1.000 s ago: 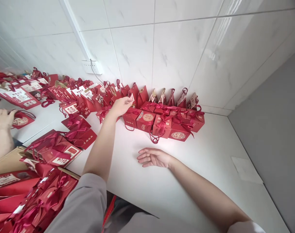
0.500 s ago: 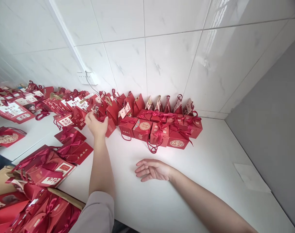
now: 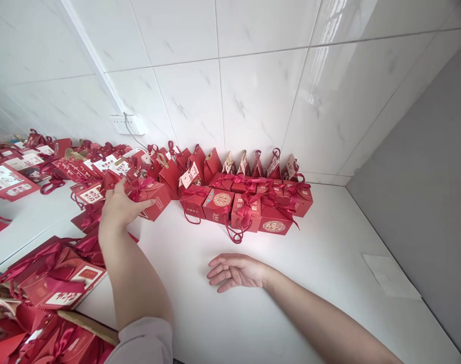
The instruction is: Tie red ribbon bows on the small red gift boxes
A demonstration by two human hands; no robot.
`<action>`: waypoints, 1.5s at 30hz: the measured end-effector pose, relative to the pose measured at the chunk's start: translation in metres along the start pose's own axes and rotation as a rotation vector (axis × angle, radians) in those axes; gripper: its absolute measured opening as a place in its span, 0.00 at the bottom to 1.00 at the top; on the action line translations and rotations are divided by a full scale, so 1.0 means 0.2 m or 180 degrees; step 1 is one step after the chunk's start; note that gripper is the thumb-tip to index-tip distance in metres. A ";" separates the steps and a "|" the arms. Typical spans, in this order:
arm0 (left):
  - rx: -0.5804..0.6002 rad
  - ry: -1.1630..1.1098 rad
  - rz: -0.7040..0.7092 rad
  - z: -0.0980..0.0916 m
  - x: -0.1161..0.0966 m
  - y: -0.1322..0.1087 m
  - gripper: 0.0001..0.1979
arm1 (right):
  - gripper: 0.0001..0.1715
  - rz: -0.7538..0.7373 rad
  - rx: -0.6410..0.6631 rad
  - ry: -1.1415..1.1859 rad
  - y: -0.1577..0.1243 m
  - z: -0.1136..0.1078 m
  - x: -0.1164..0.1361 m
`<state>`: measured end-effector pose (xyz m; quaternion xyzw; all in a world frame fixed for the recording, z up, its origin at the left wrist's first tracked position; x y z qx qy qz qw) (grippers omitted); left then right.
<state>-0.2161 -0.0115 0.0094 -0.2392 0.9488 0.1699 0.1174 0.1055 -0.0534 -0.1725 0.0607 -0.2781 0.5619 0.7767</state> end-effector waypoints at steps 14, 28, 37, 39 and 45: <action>0.1451 -0.0716 0.3132 0.13 -0.76 -0.37 0.47 | 0.27 -0.0086 -0.0016 -0.0139 0.02 -0.01 0.00; 0.1057 -0.0619 0.2546 0.21 -0.86 -0.46 0.52 | 0.15 -0.1966 -0.1047 -0.3419 -0.67 0.59 0.63; 0.1052 -0.0562 0.1741 0.18 -0.90 -0.53 0.35 | 0.29 -0.1221 -0.2364 -0.4519 -0.59 0.45 0.60; 0.1420 -0.0899 0.1566 0.16 -0.88 -0.51 0.36 | 0.28 -0.1312 -0.2612 -0.4465 -0.60 0.42 0.62; 0.2613 -0.1303 0.1399 0.16 -0.86 -0.47 0.30 | 0.41 -0.0979 -0.2319 -0.3735 -0.59 0.34 0.66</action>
Point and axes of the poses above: each hand's wrist, its own y-axis towards the middle knuckle, its own z-axis out of the palm, x = y × z, the point moved 1 cm from there along y, towards the middle knuckle, and after that the axes turned 11 degrees about y, right-handed, at the moved point
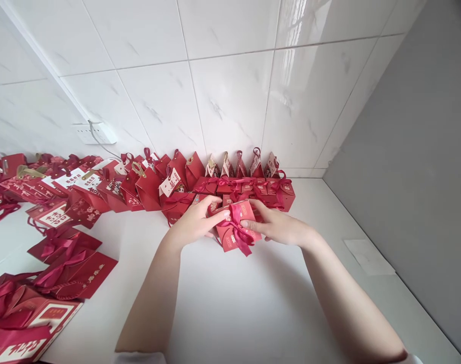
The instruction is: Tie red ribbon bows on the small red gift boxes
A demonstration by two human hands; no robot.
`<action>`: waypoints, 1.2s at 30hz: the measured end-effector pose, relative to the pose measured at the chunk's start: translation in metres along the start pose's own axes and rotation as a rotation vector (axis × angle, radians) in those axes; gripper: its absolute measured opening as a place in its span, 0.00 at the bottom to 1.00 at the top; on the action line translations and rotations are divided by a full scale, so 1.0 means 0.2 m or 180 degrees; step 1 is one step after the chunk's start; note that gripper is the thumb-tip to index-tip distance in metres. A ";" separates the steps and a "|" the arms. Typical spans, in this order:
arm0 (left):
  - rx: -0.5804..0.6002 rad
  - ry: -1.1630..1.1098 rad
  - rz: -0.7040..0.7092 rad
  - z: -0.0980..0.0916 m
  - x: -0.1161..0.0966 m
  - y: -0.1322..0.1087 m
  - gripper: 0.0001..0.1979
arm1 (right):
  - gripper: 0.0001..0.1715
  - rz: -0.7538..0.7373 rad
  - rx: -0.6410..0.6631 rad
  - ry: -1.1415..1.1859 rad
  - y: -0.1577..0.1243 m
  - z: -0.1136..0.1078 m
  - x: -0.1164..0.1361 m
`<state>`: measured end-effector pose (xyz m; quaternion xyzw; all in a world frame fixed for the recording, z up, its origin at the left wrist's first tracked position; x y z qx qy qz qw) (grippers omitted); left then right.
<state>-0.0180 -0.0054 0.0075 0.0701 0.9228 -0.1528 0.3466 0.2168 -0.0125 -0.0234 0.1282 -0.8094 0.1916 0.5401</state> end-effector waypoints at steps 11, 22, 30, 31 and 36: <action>0.0821 0.1167 -0.0621 -0.03 0.09 -0.05 0.24 | 0.30 -0.0668 0.0808 -0.0676 -0.04 0.07 0.02; -0.0127 0.1487 0.0250 -0.06 0.13 -0.11 0.26 | 0.10 -0.0704 0.0677 -0.1444 -0.11 0.15 0.09; 0.0594 0.1172 -0.0277 0.01 0.17 -0.18 0.30 | 0.19 -0.0474 0.0686 -0.1834 -0.07 0.25 0.07; 0.0629 0.1139 -0.0283 0.02 0.18 -0.20 0.29 | 0.17 -0.0498 0.0641 -0.1810 -0.07 0.25 0.07; -0.0075 0.0651 0.0359 0.05 0.24 -0.25 0.21 | 0.08 -0.0512 0.0371 -0.1727 -0.07 0.21 0.05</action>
Point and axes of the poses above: each hand's wrist, its own y-axis towards the middle knuckle, its own z-axis out of the palm, x = y × z, the point moved 1 cm from there along y, towards the middle knuckle, and after that the axes turned 11 degrees about y, right-handed, at the moved point
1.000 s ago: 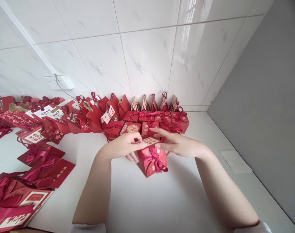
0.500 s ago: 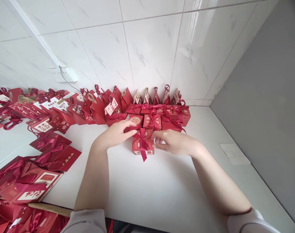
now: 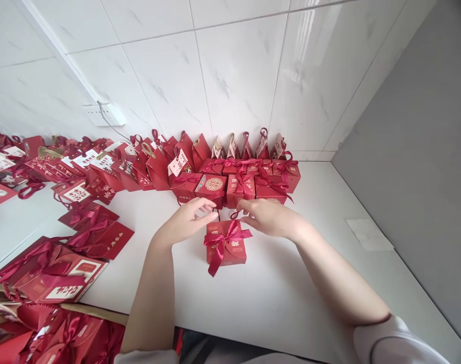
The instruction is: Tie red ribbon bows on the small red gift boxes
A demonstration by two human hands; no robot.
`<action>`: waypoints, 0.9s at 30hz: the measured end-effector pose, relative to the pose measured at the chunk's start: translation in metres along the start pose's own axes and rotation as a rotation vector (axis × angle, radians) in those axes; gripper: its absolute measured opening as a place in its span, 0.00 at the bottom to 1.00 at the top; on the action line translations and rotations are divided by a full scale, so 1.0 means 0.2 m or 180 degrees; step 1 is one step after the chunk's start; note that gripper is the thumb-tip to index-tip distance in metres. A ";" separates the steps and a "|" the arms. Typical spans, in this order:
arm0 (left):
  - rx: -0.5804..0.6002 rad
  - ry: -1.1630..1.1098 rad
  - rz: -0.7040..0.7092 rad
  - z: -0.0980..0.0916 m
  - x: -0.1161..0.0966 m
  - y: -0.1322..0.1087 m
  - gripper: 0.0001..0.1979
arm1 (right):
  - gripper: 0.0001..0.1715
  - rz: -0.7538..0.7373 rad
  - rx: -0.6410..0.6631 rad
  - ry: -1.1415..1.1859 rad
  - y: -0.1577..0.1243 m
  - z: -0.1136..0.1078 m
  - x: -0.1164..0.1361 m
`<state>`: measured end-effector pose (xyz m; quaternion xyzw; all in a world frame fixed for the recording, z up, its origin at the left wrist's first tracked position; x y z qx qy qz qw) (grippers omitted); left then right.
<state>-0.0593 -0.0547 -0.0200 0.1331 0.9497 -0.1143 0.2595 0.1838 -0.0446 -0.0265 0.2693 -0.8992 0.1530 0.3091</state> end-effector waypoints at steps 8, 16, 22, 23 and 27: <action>0.0604 -0.0346 0.0678 0.13 0.13 0.00 0.17 | 0.18 -0.0981 0.0398 0.0773 -0.01 -0.05 -0.02; 0.0320 -0.0767 0.0648 0.16 0.12 0.02 0.06 | 0.12 -0.0672 0.0375 0.0334 0.04 0.01 -0.04; -0.0171 -0.1335 0.0778 0.16 0.11 0.04 0.05 | 0.06 -0.0647 0.0337 0.0303 0.00 -0.03 -0.03; -0.0197 -0.1350 0.0765 0.17 0.11 0.04 0.04 | 0.06 -0.0637 0.0315 0.0313 0.00 -0.03 -0.03; -0.0262 -0.1129 0.0625 0.20 0.09 0.05 0.04 | 0.05 -0.0554 0.0278 0.0357 0.01 -0.03 -0.04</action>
Point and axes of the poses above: each hand's wrist, its own y-axis towards the middle knuckle, its own z-axis out of the palm, x = y × z, the point moved 1 cm from there along y, towards the middle knuckle, and after that the axes turned 11 degrees about y, right-handed, at the moved point
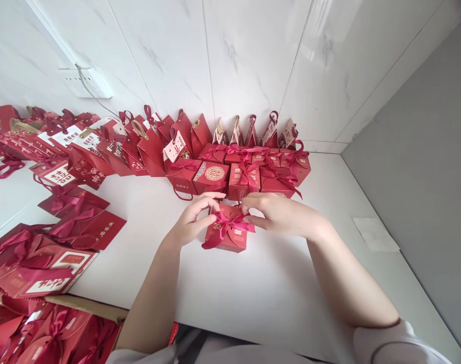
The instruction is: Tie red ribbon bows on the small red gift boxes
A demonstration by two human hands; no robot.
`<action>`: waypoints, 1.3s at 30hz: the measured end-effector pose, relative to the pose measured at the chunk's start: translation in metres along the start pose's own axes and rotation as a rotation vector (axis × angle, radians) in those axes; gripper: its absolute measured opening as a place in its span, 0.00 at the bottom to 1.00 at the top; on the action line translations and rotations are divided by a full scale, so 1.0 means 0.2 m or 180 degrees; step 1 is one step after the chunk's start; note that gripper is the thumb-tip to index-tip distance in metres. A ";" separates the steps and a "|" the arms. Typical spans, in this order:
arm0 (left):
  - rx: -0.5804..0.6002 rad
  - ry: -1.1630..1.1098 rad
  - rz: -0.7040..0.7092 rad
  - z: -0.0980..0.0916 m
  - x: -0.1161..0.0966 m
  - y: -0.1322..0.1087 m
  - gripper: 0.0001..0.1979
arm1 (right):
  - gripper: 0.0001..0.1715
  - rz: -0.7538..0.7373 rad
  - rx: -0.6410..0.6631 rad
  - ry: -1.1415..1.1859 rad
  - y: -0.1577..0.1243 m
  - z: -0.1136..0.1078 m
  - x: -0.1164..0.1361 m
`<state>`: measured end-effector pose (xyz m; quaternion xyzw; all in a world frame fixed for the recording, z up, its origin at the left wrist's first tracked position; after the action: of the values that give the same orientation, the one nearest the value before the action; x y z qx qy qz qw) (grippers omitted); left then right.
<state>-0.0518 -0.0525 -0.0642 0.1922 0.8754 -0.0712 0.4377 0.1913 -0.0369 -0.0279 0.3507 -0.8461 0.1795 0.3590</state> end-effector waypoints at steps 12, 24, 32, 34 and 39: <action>0.0789 -0.0067 0.0321 -0.01 0.00 0.00 0.08 | 0.05 -0.0023 0.0027 0.0070 0.01 -0.01 -0.01; 0.0305 0.0185 -0.0045 0.09 -0.01 0.02 0.17 | 0.06 -0.0381 0.0503 0.0594 0.02 -0.03 -0.02; 0.0734 0.0225 0.0208 0.07 -0.02 0.02 0.10 | 0.10 -0.0285 0.0592 0.0649 0.05 -0.03 -0.10; 0.0721 0.0327 0.0168 0.05 -0.02 0.01 0.06 | 0.11 -0.0255 0.0653 0.0748 0.06 -0.04 -0.10; 0.0070 0.0467 -0.0067 0.04 -0.04 -0.03 0.15 | 0.12 -0.0259 0.0821 0.0966 0.06 -0.06 -0.09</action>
<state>-0.0442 -0.0619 -0.0631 0.1924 0.9063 -0.0712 0.3695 0.1976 -0.0134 -0.0344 0.3966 -0.7375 0.3224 0.4415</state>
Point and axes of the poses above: each hand's wrist, its own y-axis towards the middle knuckle, its own z-axis out of the palm, x = y × z, the point moved 1 cm from there along y, towards the middle knuckle, and after that the axes turned 11 degrees about y, right-handed, at the moved point
